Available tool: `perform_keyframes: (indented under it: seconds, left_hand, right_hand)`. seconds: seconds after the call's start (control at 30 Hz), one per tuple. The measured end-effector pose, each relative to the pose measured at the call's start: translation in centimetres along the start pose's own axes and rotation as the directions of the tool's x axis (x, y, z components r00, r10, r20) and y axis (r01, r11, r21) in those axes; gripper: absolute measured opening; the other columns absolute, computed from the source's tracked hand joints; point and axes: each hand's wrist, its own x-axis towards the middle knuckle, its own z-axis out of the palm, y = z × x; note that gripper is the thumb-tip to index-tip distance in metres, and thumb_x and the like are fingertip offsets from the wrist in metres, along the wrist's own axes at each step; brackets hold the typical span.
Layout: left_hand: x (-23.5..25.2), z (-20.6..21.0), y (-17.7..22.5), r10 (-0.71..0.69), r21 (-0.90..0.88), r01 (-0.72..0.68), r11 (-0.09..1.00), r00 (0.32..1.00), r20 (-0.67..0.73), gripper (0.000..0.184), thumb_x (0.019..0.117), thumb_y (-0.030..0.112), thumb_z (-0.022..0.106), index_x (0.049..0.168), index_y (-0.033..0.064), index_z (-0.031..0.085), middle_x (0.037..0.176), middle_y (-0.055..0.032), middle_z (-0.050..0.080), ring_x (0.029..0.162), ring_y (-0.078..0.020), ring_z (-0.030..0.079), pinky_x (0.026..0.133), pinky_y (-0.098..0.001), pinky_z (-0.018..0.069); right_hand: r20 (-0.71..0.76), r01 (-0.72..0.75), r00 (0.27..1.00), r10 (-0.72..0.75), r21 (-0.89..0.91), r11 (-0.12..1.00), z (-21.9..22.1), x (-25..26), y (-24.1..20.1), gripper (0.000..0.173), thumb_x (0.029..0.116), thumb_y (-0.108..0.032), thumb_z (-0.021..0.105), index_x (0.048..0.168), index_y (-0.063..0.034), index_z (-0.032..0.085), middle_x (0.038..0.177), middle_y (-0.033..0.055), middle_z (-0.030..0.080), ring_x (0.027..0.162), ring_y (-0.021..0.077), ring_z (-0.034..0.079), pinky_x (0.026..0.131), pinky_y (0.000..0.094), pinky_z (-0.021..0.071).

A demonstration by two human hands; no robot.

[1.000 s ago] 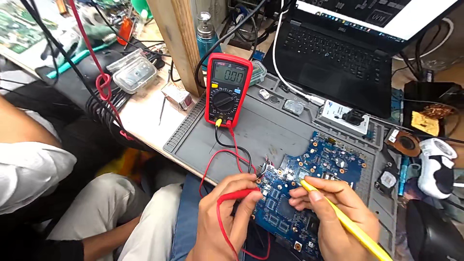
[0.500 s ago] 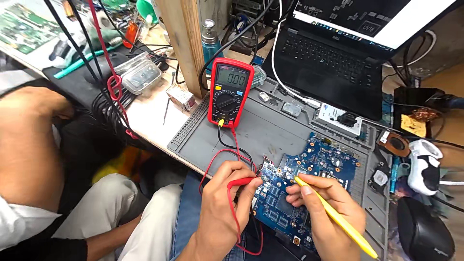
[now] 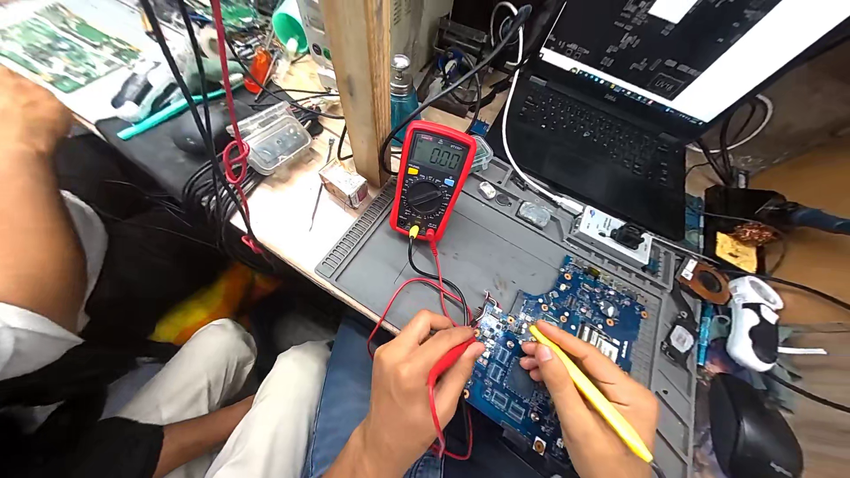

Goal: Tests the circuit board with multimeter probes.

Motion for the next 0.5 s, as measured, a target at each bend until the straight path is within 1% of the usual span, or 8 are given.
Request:
perform_keyframes:
  seconds: [0.03, 0.07, 0.1, 0.13, 0.17, 0.23, 0.33, 0.5]
  left_hand:
    - [-0.2, 0.0, -0.3, 0.014, 0.006, -0.014, 1.000, 1.000, 0.002, 0.016, 0.0942, 0.029, 0.075, 0.106, 0.0209, 0.081, 0.097, 0.0077, 0.069, 0.076, -0.0001, 0.064, 0.061, -0.0194, 0.0562]
    - [-0.5, -0.1, -0.7, 0.024, 0.002, -0.024, 1.000, 1.000, 0.005, 0.016, 0.0941, 0.029, 0.075, 0.106, 0.0204, 0.081, 0.097, 0.0071, 0.069, 0.078, -0.0009, 0.064, 0.062, -0.0196, 0.0563]
    - [-0.7, -0.3, -1.0, 0.030, -0.004, -0.029, 1.000, 1.000, 0.008, 0.017, 0.0937, 0.029, 0.075, 0.107, 0.0202, 0.081, 0.097, 0.0064, 0.069, 0.079, -0.0015, 0.064, 0.063, -0.0199, 0.0564]
    - [-0.8, -0.5, -1.2, 0.029, -0.009, -0.029, 1.000, 1.000, 0.011, 0.018, 0.0931, 0.029, 0.076, 0.108, 0.0201, 0.081, 0.097, 0.0060, 0.069, 0.079, -0.0023, 0.064, 0.063, -0.0204, 0.0564]
    - [-0.9, -0.5, -1.4, 0.026, -0.013, -0.026, 1.000, 1.000, 0.009, 0.018, 0.0926, 0.029, 0.077, 0.108, 0.0203, 0.081, 0.097, 0.0059, 0.069, 0.079, -0.0026, 0.064, 0.063, -0.0208, 0.0566]
    - [-1.0, -0.5, -1.8, 0.011, -0.036, -0.011, 0.999, 1.000, -0.010, 0.018, 0.0909, 0.028, 0.079, 0.106, 0.0202, 0.081, 0.096, 0.0061, 0.068, 0.075, -0.0021, 0.063, 0.059, -0.0199, 0.0555]
    - [-0.9, -0.2, -2.2, -0.007, -0.037, 0.005, 0.999, 0.999, -0.042, 0.015, 0.0894, 0.029, 0.080, 0.101, 0.0196, 0.082, 0.090, 0.0066, 0.066, 0.068, -0.0007, 0.059, 0.053, -0.0181, 0.0504]
    - [-0.9, -0.2, -2.1, -0.012, -0.025, 0.011, 1.000, 0.999, -0.038, 0.014, 0.0890, 0.029, 0.079, 0.099, 0.0192, 0.082, 0.088, 0.0068, 0.065, 0.066, -0.0002, 0.057, 0.051, -0.0173, 0.0477]
  right_hand:
    - [-0.002, -0.296, 0.955, 0.297, -0.101, 0.950, 0.9, 1.5, -6.0, 0.020, 0.0930, 0.005, 0.062, 0.110, 0.0102, 0.072, 0.089, 0.0093, 0.076, 0.081, 0.0155, 0.075, 0.075, 0.0250, 0.0626]
    - [-0.063, -0.628, 0.774, 0.630, -0.202, 0.751, 2.5, 4.3, -12.4, 0.021, 0.0924, 0.012, 0.060, 0.110, 0.0087, 0.071, 0.090, 0.0080, 0.074, 0.084, 0.0124, 0.072, 0.083, 0.0219, 0.0564]
    - [-0.118, -0.735, 0.671, 0.732, -0.233, 0.636, 3.5, 5.6, -14.6, 0.024, 0.0921, 0.015, 0.057, 0.109, 0.0081, 0.071, 0.090, 0.0080, 0.073, 0.084, 0.0120, 0.071, 0.085, 0.0210, 0.0544]
    - [-0.052, -0.609, 0.788, 0.613, -0.210, 0.765, 2.5, 4.2, -12.3, 0.023, 0.0922, 0.014, 0.056, 0.109, 0.0094, 0.071, 0.090, 0.0084, 0.074, 0.082, 0.0133, 0.071, 0.082, 0.0226, 0.0563]
    - [0.036, -0.289, 0.955, 0.295, -0.124, 0.949, 0.6, 1.7, -6.3, 0.023, 0.0932, 0.007, 0.056, 0.110, 0.0101, 0.071, 0.091, 0.0089, 0.075, 0.079, 0.0153, 0.074, 0.073, 0.0252, 0.0619]
    - [0.060, 0.113, 0.991, -0.115, 0.044, 0.993, -0.8, -0.3, 3.0, 0.027, 0.0996, -0.011, 0.056, 0.115, 0.0062, 0.071, 0.094, 0.0118, 0.076, 0.074, 0.0213, 0.074, 0.058, 0.0311, 0.0650]
    - [0.050, 0.082, 0.995, -0.084, 0.035, 0.996, -0.5, -0.8, 3.8, 0.023, 0.0981, -0.016, 0.062, 0.113, -0.0021, 0.074, 0.094, 0.0070, 0.077, 0.077, 0.0215, 0.076, 0.063, 0.0352, 0.0671]
    - [0.023, 0.010, 1.000, -0.012, 0.085, 0.996, -0.4, -0.7, 2.3, 0.021, 0.0978, -0.008, 0.062, 0.111, 0.0029, 0.073, 0.091, 0.0121, 0.077, 0.076, 0.0250, 0.076, 0.065, 0.0366, 0.0673]
